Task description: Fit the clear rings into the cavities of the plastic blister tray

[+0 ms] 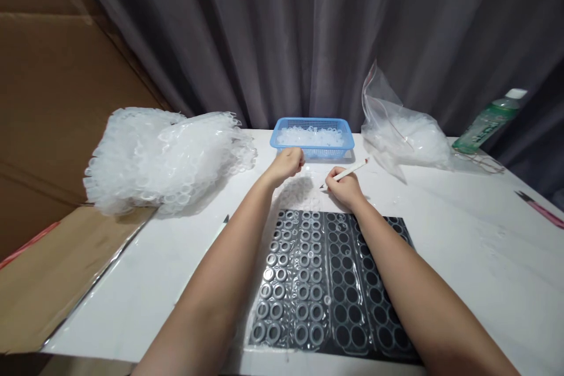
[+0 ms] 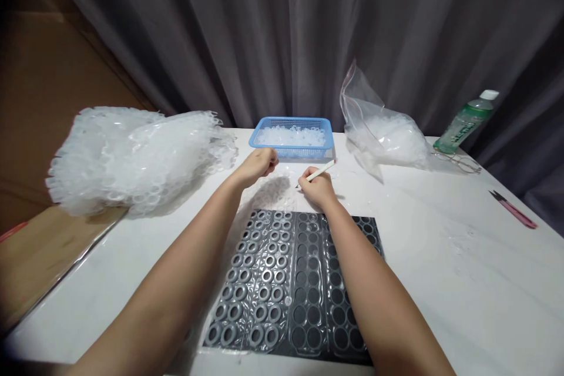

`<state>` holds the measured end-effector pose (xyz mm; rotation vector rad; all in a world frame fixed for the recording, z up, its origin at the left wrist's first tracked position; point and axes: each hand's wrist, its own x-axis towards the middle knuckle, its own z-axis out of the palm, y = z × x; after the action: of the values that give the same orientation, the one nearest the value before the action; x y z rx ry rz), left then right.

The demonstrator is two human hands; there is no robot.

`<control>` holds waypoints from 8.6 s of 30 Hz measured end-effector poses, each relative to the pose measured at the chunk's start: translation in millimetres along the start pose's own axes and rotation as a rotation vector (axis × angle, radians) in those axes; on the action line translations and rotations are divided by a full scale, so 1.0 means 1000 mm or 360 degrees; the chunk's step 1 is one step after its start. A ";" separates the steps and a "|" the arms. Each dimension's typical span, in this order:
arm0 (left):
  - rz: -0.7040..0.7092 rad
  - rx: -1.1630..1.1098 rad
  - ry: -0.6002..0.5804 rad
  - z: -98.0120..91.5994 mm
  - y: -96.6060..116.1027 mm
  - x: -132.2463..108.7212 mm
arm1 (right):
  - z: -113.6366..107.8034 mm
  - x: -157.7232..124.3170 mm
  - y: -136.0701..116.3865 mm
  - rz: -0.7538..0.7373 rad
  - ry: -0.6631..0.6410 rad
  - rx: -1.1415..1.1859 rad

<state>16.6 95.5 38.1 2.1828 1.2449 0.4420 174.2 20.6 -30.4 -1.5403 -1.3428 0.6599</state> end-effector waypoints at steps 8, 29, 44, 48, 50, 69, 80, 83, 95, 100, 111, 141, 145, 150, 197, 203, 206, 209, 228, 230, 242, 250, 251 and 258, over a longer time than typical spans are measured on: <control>0.0117 0.0376 -0.0508 0.006 0.020 -0.003 | 0.000 -0.001 0.003 -0.0068 -0.0109 -0.0025; 0.0405 0.0643 -0.0209 0.036 -0.006 -0.039 | -0.003 -0.001 0.003 -0.0093 -0.0129 -0.0049; 0.0090 0.0050 0.0125 0.034 -0.009 -0.034 | -0.007 -0.004 0.000 -0.0087 -0.0308 -0.0165; -0.0022 -0.0199 0.0342 0.017 -0.013 -0.035 | -0.017 -0.002 -0.018 -0.0037 -0.0326 -0.0071; -0.0016 -0.0265 0.0362 0.015 -0.014 -0.038 | -0.026 0.000 -0.034 0.0007 -0.0262 0.0068; 0.0452 0.0321 -0.0414 0.025 -0.011 -0.046 | -0.006 -0.046 -0.007 0.0066 -0.0197 -0.0001; 0.0427 0.0433 -0.0433 0.032 -0.007 -0.044 | -0.009 -0.047 -0.013 0.0008 -0.0240 -0.0190; 0.0399 0.0392 -0.0356 0.035 -0.007 -0.044 | -0.009 -0.047 -0.012 0.0042 -0.0245 -0.0137; 0.0355 0.0340 -0.0309 0.039 -0.008 -0.043 | -0.008 -0.048 -0.010 0.0040 -0.0253 -0.0148; 0.0386 0.0158 -0.0297 0.037 -0.012 -0.043 | -0.008 -0.046 -0.012 0.0011 -0.0223 -0.0213; 0.0184 -0.0437 -0.0074 0.011 -0.006 -0.047 | -0.011 -0.060 -0.016 0.0056 -0.0120 0.0096; 0.0322 0.0270 -0.0501 0.004 0.020 -0.061 | -0.014 -0.068 -0.017 0.0081 -0.0278 -0.0042; 0.0311 0.0462 -0.0676 0.019 0.017 -0.063 | -0.013 -0.069 -0.016 0.0095 -0.0339 0.0036; 0.0376 0.0563 -0.0776 0.021 0.021 -0.064 | -0.012 -0.068 -0.015 0.0060 -0.0334 0.0048; 0.0715 0.0373 -0.0589 0.023 0.008 -0.087 | -0.020 -0.093 -0.026 0.0188 -0.0400 0.0042; 0.0703 0.0362 -0.0614 0.029 0.002 -0.088 | -0.018 -0.092 -0.025 0.0152 -0.0440 -0.0075; 0.0694 0.0337 -0.0638 0.035 0.004 -0.088 | -0.018 -0.092 -0.025 0.0138 -0.0461 -0.0139; 0.0670 0.0405 -0.0671 0.035 0.004 -0.088 | -0.019 -0.093 -0.027 0.0131 -0.0463 -0.0216; 0.0621 0.0461 -0.0801 0.019 0.022 -0.105 | -0.023 -0.104 -0.029 0.0138 -0.0546 -0.0211; 0.0630 0.0529 -0.0817 0.022 0.023 -0.105 | -0.023 -0.104 -0.029 0.0139 -0.0543 -0.0267; 0.0813 -0.0048 -0.0732 -0.009 0.020 -0.099 | -0.026 -0.104 -0.034 0.0108 -0.0545 -0.0390; 0.0599 0.0237 -0.0775 -0.007 0.021 -0.104 | -0.026 -0.111 -0.029 0.0096 -0.0623 -0.0064; 0.0597 0.0266 -0.0795 -0.001 0.023 -0.105 | -0.026 -0.112 -0.030 0.0091 -0.0640 -0.0069; 0.0548 0.0384 -0.0836 0.018 0.029 -0.110 | -0.025 -0.111 -0.033 0.0040 -0.0590 -0.0184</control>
<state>-10.3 -16.1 42.0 2.5024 0.6658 -0.1636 153.7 -94.8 -11.5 -1.5794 -1.6626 0.9310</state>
